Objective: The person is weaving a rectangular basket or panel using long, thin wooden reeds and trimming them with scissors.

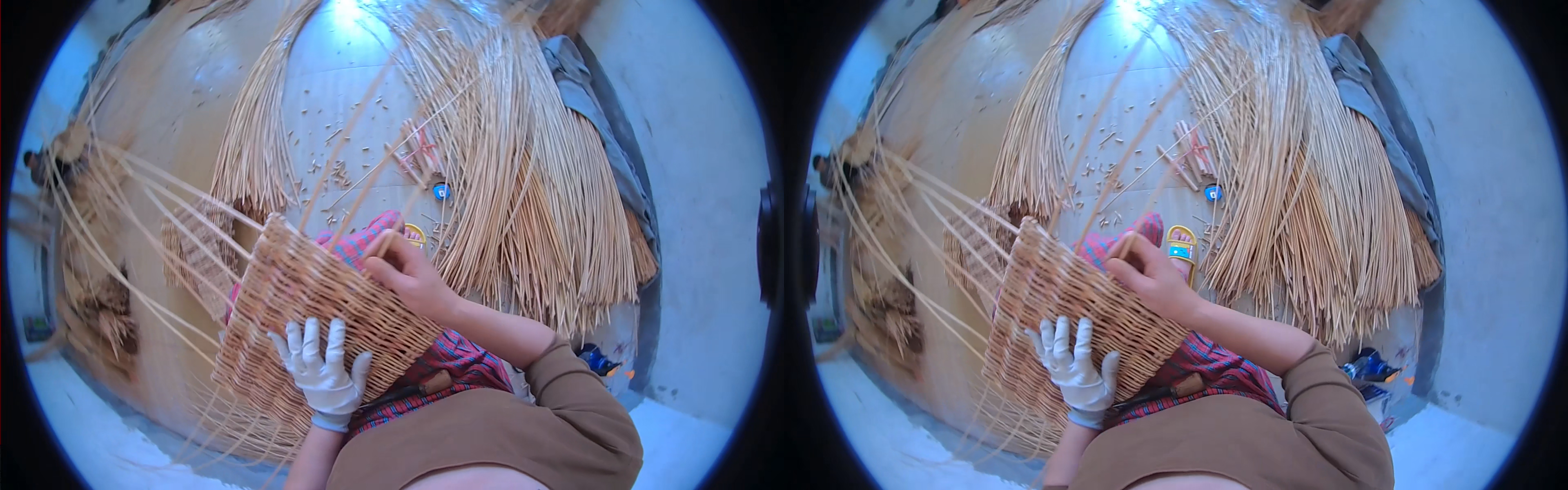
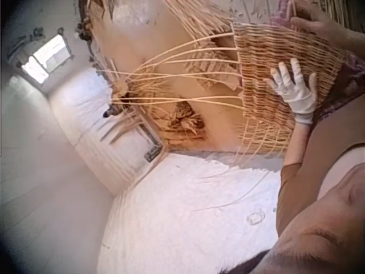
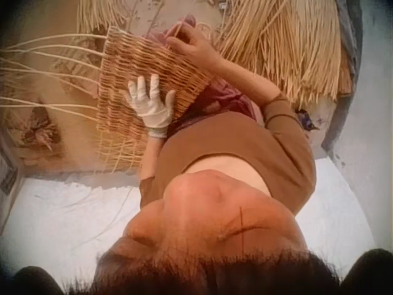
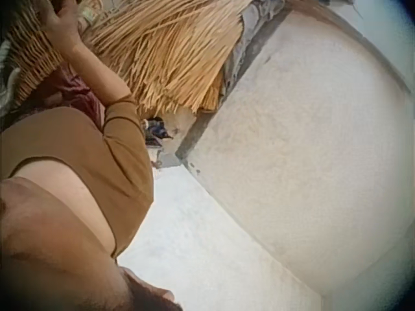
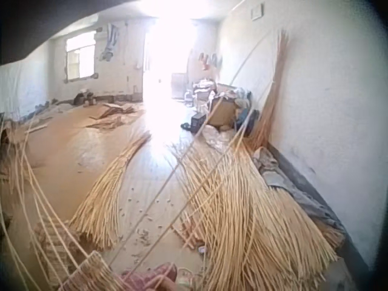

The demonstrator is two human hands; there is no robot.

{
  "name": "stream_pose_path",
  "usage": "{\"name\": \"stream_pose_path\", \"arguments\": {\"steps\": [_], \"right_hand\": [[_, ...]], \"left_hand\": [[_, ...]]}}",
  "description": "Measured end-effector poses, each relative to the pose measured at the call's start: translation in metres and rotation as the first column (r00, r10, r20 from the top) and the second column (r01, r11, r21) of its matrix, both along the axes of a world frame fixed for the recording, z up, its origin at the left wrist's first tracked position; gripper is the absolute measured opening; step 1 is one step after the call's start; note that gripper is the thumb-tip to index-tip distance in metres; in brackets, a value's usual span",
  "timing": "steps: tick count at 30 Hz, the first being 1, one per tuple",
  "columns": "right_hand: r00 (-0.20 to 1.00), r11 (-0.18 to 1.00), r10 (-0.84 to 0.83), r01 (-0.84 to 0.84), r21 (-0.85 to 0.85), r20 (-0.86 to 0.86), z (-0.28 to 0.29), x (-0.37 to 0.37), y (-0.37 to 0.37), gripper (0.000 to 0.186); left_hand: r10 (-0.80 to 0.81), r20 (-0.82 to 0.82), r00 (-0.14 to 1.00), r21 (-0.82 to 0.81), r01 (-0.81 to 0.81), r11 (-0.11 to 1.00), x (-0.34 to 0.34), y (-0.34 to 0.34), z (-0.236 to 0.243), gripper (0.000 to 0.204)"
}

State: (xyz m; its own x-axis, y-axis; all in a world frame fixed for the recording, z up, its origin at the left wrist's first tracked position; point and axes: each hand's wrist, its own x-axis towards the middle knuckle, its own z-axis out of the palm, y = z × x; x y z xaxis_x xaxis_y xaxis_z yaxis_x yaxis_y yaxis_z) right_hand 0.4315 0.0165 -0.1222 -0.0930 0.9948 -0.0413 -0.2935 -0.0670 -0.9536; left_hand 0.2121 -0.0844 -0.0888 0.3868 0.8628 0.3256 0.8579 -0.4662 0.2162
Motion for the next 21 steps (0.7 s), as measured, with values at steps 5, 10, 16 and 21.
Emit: {"name": "stream_pose_path", "arguments": {"steps": [5,10,16,21], "right_hand": [[0.991,0.992,0.121,-0.123,-0.04,-0.051,-0.004,0.008,0.0,0.015],[0.996,0.966,0.071,-0.084,-0.244,-0.061,-0.099,0.06,0.003,0.026],[0.679,0.855,0.108,0.31,-0.417,0.727,-0.317,0.124,-0.029,0.045],[0.567,0.844,0.144,0.357,-0.4,0.811,-0.342,0.121,0.022,0.046]], "left_hand": [[0.088,-0.074,0.993,0.002,-0.088,0.996,0.008,-0.011,-0.012,0.061],[0.09,-0.13,0.987,0.04,-0.086,0.996,0.006,-0.015,-0.013,0.062],[0.114,-0.14,0.984,0.015,-0.113,0.994,0.01,-0.018,-0.022,0.064],[0.147,-0.132,0.98,0.021,-0.145,0.989,0.009,-0.017,-0.023,0.063]]}}
